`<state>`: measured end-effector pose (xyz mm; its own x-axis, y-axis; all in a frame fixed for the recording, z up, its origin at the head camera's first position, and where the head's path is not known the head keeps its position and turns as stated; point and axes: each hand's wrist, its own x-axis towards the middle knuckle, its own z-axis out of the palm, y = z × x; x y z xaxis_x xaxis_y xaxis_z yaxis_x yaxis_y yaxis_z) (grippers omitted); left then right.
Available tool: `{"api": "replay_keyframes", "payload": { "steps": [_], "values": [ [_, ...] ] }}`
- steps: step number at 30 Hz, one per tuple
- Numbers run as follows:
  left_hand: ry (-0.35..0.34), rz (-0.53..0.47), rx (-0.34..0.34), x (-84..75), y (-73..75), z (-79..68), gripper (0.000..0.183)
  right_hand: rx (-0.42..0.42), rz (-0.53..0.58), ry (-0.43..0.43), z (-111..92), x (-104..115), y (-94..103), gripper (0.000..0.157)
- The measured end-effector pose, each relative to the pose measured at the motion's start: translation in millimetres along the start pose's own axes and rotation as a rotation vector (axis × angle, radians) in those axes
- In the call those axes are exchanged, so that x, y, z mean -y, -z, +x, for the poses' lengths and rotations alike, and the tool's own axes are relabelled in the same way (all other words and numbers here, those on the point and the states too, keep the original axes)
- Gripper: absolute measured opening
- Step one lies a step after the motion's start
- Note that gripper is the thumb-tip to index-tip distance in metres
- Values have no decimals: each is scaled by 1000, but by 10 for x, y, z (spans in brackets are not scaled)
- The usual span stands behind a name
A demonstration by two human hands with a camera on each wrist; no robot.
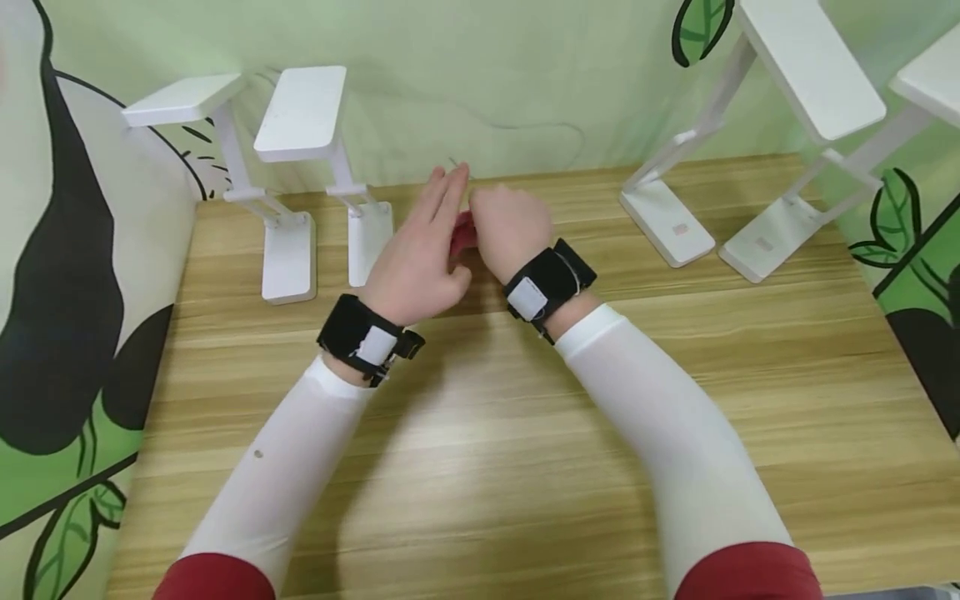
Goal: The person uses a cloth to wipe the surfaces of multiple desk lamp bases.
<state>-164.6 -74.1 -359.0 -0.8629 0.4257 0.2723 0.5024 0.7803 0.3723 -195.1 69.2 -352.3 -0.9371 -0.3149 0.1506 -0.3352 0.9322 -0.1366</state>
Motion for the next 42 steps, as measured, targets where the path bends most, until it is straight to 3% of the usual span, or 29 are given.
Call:
{"api": "replay_keyframes", "payload": {
  "steps": [3,7,14,18,20,23,25,27,29,35,39,42],
  "values": [
    [91,17,54,8,-156,128,94,-17,-39,7,50,52,-6,11],
    [155,4,37,61,-288,241,84,-37,-84,22,43,69,-29,17],
    [197,12,56,153,-284,278,100,-13,-53,23,31,106,-77,15],
    [200,62,70,202,-281,283,81,21,15,52,20,60,-102,15],
    [212,66,91,223,-283,282,66,72,87,112,9,-26,-109,17],
    [239,58,133,257,-285,276,49,228,244,197,-33,-273,-90,46],
    [256,47,153,277,-280,269,48,322,333,200,-84,-535,-82,65],
    [269,42,158,298,-272,260,49,360,380,150,-144,-856,-63,73],
    [281,38,145,321,-247,244,52,325,374,82,-196,-1202,-44,71],
    [284,25,94,321,-160,225,50,210,349,-258,-412,-2156,48,57],
    [260,6,75,258,-102,226,49,194,408,-517,-527,-2561,96,64],
    [233,-5,54,210,-59,217,45,143,490,-641,-519,-2714,93,68]
  ]
}}
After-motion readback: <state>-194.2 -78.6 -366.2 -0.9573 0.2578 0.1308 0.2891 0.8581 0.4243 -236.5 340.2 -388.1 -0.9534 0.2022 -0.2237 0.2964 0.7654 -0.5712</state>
